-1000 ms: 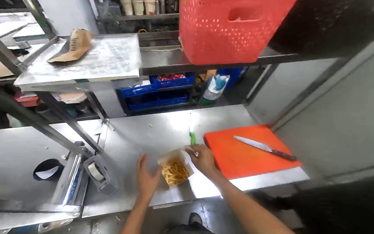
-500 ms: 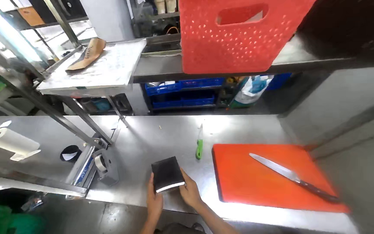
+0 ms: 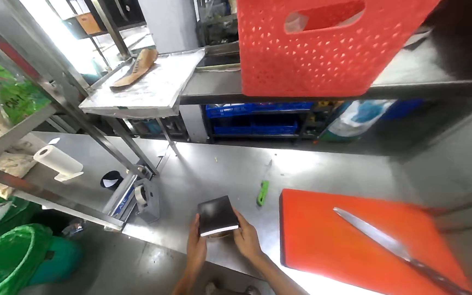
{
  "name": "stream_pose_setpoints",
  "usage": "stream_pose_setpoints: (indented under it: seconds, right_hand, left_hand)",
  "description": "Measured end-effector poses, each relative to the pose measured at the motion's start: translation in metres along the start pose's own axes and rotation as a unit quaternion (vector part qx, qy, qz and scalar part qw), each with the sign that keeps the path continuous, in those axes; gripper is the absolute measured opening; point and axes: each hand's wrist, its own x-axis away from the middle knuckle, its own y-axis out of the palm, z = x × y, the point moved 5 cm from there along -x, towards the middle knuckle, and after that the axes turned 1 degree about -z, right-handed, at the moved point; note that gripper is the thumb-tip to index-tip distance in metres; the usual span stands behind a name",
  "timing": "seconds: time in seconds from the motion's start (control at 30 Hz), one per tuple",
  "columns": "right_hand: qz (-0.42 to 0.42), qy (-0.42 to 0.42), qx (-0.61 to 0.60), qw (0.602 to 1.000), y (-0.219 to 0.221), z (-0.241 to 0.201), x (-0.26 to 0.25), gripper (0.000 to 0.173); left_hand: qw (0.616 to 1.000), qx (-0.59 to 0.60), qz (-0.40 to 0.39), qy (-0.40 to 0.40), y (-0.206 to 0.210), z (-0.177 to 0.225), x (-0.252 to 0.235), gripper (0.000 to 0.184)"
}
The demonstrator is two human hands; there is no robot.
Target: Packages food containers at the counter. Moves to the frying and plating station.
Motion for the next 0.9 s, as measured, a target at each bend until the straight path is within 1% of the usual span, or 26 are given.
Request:
stream_pose_setpoints:
  seconds: [0.07,0.13,0.17,0.2,0.23,0.27,0.33,0.37,0.43,0.5,0.53,0.63,0.73,0.83,0.9]
  right_hand:
    - [-0.037,-0.014,-0.008,0.999,0.001,0.005,0.002,0.067]
    - [-0.088,-0.047,-0.023,0.995,-0.002,0.006,0.002,0.078]
    - [-0.11,-0.063,-0.036,0.991,-0.005,0.005,0.002,0.084]
    - [-0.128,-0.071,-0.052,0.988,-0.008,0.005,0.0,0.087]
    - [-0.147,-0.072,-0.065,0.984,-0.013,0.006,-0.001,0.085]
    - [-0.167,-0.07,-0.07,0.981,-0.017,0.007,-0.003,0.08]
    - [-0.186,-0.06,-0.047,0.98,-0.023,0.011,-0.008,0.07]
    - [-0.188,-0.058,-0.029,0.98,-0.023,0.014,-0.011,0.069]
    - [-0.189,-0.059,-0.003,0.98,-0.021,0.017,-0.012,0.068]
    - [-0.18,-0.064,0.011,0.981,-0.019,0.016,-0.01,0.067]
    - [-0.168,-0.068,0.012,0.983,-0.019,0.015,-0.009,0.066]
    - [-0.122,-0.08,0.017,0.989,-0.021,0.011,-0.009,0.058]
    - [-0.079,-0.098,0.056,0.99,-0.021,0.006,-0.01,0.052]
    - [-0.021,-0.146,0.112,0.983,-0.021,0.002,-0.013,0.046]
    - [0.005,-0.175,0.121,0.977,-0.022,0.0,-0.013,0.038]
  left_hand:
    - [0.998,-0.054,-0.012,0.026,-0.002,-0.011,0.001,0.063]
    - [0.99,-0.124,-0.028,0.057,-0.005,-0.02,0.002,0.066]
    - [0.986,-0.148,-0.038,0.07,-0.006,-0.021,0.002,0.066]
    - [0.982,-0.164,-0.051,0.076,-0.008,-0.02,0.001,0.068]
    - [0.98,-0.17,-0.067,0.075,-0.01,-0.019,0.001,0.071]
    - [0.979,-0.17,-0.089,0.074,-0.011,-0.016,0.002,0.077]
    - [0.971,-0.177,-0.134,0.092,-0.015,-0.008,0.005,0.09]
    - [0.966,-0.183,-0.145,0.109,-0.016,-0.005,0.007,0.088]
    - [0.961,-0.205,-0.138,0.125,-0.018,-0.006,0.007,0.07]
    - [0.963,-0.215,-0.114,0.114,-0.019,-0.009,0.005,0.056]
    - [0.964,-0.213,-0.108,0.117,-0.019,-0.01,0.004,0.052]
    - [0.958,-0.226,-0.109,0.142,-0.019,-0.009,0.0,0.052]
    - [0.939,-0.278,-0.109,0.168,-0.023,-0.007,-0.006,0.051]
    - [0.929,-0.295,-0.098,0.2,-0.028,-0.005,-0.013,0.046]
    - [0.933,-0.282,-0.104,0.199,-0.031,-0.006,-0.014,0.045]
